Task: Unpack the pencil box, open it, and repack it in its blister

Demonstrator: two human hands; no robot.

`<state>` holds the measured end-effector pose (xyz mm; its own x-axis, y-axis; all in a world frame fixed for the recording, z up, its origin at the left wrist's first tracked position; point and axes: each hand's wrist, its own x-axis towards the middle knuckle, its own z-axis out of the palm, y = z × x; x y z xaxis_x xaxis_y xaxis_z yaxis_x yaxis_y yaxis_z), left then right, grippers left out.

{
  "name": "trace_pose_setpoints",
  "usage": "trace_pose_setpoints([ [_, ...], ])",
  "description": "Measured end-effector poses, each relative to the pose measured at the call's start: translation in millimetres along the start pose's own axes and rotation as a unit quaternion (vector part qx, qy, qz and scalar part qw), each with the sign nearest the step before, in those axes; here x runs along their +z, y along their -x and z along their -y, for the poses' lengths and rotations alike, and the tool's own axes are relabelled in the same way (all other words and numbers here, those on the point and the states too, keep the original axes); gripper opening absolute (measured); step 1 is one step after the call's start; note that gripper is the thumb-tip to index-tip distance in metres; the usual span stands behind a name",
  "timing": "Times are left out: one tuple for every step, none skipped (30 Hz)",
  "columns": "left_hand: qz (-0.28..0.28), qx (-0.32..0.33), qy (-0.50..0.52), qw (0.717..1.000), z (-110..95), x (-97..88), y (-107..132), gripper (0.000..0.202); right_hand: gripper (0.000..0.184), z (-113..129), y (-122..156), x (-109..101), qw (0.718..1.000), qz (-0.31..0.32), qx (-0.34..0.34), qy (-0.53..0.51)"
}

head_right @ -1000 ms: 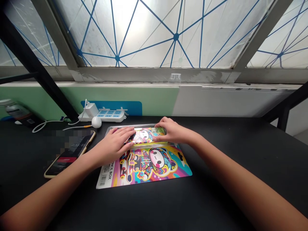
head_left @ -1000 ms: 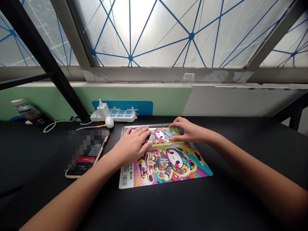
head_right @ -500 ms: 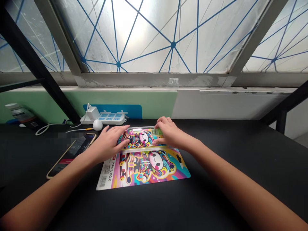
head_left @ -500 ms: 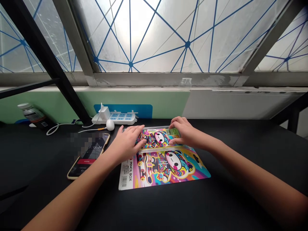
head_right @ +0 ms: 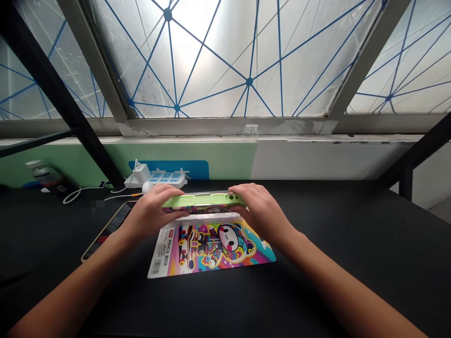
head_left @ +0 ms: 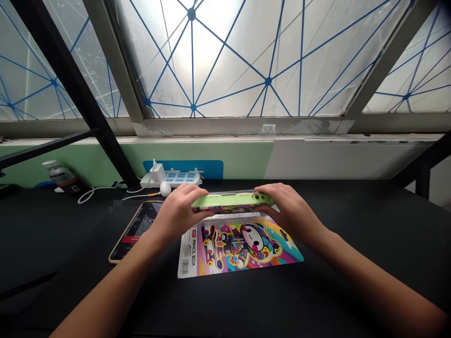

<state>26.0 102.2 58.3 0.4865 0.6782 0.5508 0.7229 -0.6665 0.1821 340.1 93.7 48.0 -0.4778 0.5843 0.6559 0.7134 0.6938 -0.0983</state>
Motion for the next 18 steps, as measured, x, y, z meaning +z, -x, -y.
trace_pose_setpoints([
  [-0.019,0.015,0.0,1.0,-6,-3.8,4,0.031,0.041,6,7,-6,1.0,-0.018,-0.015,0.005],
  [-0.037,0.031,0.001,0.999,-13,-7.4,10,0.029,0.047,11,16,-12,0.999,-0.032,-0.032,0.013],
  [-0.067,0.065,-0.008,0.996,-20,-10.3,18,0.029,0.052,17,27,-17,0.998,-0.041,-0.05,0.023],
  [-0.081,0.092,-0.018,0.992,-27,-12.1,27,0.03,0.055,21,40,-21,0.996,-0.041,-0.067,0.033],
  [-0.072,0.105,-0.021,0.992,-34,-12.4,38,0.033,0.056,25,53,-24,0.995,-0.037,-0.079,0.043],
  [-0.06,0.106,-0.018,0.992,-40,-11.2,50,0.037,0.057,28,66,-26,0.994,-0.031,-0.09,0.05],
  [-0.044,0.095,-0.007,0.994,-44,-8.7,63,0.04,0.056,31,78,-28,0.993,-0.025,-0.1,0.054],
  [-0.031,0.083,0.002,0.996,-47,-5.2,76,0.043,0.054,32,88,-28,0.992,-0.018,-0.114,0.055],
  [-0.02,0.075,0.012,0.997,-48,-1.4,89,0.043,0.051,33,95,-28,0.99,-0.01,-0.128,0.055],
  [-0.006,0.066,0.02,0.998,-49,2.3,100,0.045,0.046,34,100,-26,0.989,-0.002,-0.141,0.051],
  [0.007,0.054,0.026,0.998,-48,5.3,109,0.047,0.04,35,102,-24,0.987,0.007,-0.153,0.046],
  [0.015,0.04,0.034,0.999,-47,7.2,117,0.048,0.036,36,102,-22,0.986,0.016,-0.161,0.038],
  [0.026,0.022,0.039,0.999,-46,8.1,122,0.048,0.033,37,101,-19,0.985,0.023,-0.166,0.029],
  [0.039,0.0,0.043,0.998,-45,8.1,125,0.048,0.031,38,99,-16,0.985,0.03,-0.168,0.018],
  [0.053,-0.026,0.047,0.997,-44,7.5,127,0.05,0.028,38,97,-14,0.986,0.037,-0.164,0.003],
  [0.069,-0.055,0.051,0.995,-43,6.6,128,0.053,0.025,38,96,-12,0.987,0.047,-0.15,-0.013],
  [0.085,-0.084,0.056,0.991,-43,5.8,128,0.059,0.025,37,96,-11,0.99,0.061,-0.127,-0.029],
  [0.1,-0.11,0.061,0.987,-42,5.4,127,0.065,0.028,36,96,-10,0.991,0.077,-0.095,-0.043],
])
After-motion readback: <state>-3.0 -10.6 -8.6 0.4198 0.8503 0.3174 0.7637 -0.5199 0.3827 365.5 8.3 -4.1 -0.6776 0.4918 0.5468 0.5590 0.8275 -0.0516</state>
